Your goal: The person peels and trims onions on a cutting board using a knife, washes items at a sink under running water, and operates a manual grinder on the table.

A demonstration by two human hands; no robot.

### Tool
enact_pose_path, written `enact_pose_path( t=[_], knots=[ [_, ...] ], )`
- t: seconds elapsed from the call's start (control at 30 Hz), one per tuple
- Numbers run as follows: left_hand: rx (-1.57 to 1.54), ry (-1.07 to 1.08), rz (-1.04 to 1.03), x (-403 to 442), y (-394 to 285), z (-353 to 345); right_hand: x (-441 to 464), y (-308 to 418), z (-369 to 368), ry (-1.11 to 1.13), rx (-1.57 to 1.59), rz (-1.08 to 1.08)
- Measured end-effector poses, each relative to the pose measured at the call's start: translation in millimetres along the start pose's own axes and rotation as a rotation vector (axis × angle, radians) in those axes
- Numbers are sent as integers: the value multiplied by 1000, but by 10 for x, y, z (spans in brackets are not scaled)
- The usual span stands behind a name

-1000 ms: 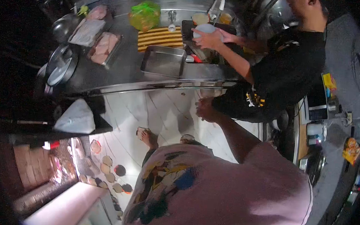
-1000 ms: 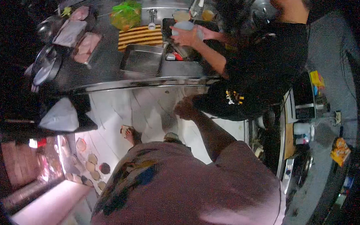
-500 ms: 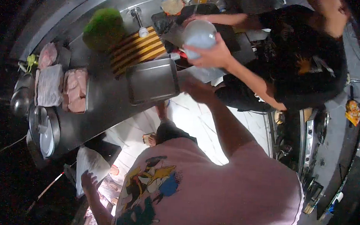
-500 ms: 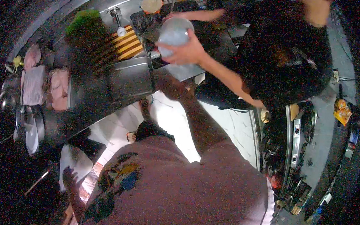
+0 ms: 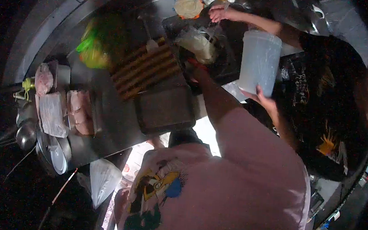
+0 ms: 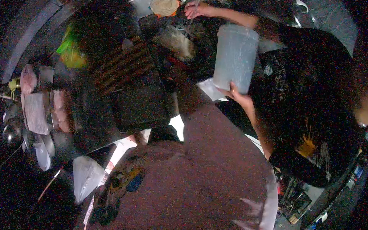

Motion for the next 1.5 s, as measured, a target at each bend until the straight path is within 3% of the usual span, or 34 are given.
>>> enact_pose_path(
  t=[0.03, 0.1, 0.17, 0.23, 0.27, 0.3, 0.37, 0.63, 0.67, 0.77, 0.9, 0.97, 1.0, 1.07, 1.13, 1.2, 1.23, 1.3, 1.4, 1.47, 1.5],
  knots=[
    [-8, -11, 26, -83, -41, 35, -135, 142, 51, -37, -86, 227],
    [-18, -27, 68, -233, -113, 45, -153, 1047, 238, 83, -350, 282],
    [-32, -42, 102, -324, -154, 41, -295, 1298, 552, 88, -401, 545],
    [-44, -51, 126, -371, -186, 19, -691, 844, 294, 119, -2178, 968],
    [-44, -54, 133, -386, -235, 6, -406, 1156, 534, 123, -1685, 687],
    [-42, -54, 139, -397, -278, 0, -510, 1386, 688, 119, -1677, 689],
    [-42, -53, 137, -384, -365, -14, -842, 696, 496, -237, -2678, 1317],
    [-33, -71, 71, -298, -928, 31, -797, 805, 609, -141, -2519, 1155],
    [-29, -81, 60, -310, -1027, 46, -795, 620, 561, 74, -1930, 862],
    [-13, -112, 35, -392, -1320, 80, -632, 232, 479, 100, -2071, 894],
    [82, 61, -98, -453, -1785, 66, -813, -386, 422, 35, -2380, 1006],
    [171, 87, -163, -352, -2050, 50, -887, -1213, 106, 249, -1313, 696],
    [217, 92, -203, -292, -2275, 18, -867, -1451, 67, 321, -1293, 697],
    [321, 112, -300, -211, -2858, -105, -287, -1536, -354, 470, -1550, 879],
    [401, 99, -408, -239, -3438, -149, 618, -1401, -1153, 479, -2165, 1495],
    [432, 66, -530, -329, -3972, -177, 1215, -1526, -1685, 182, -2377, 2116],
    [449, 49, -598, -380, -4226, -152, 1446, -1768, -1752, 63, -2362, 2263],
    [458, 16, -737, -515, -4708, -93, 1895, -2009, -1788, -111, -2422, 2231],
    [437, -37, -953, -696, -5314, 194, 2275, -2090, -1862, -156, -2529, 2022],
    [384, -55, -1058, -772, -5429, 462, 2305, -2110, -2121, -623, -2233, 2193],
    [364, -43, -1107, -771, -5441, 544, 2417, -2013, -2235, -553, -2487, 2147]
  ],
)
Point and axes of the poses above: each hand's wrist, its own x-axis towards the middle knuckle, its own z-axis out of the back of the hand, y = z × x, the point moved 6 cm from there along x, towards the middle knuckle, and after that the axes turned 8 degrees about z, right-handed, at the moved point
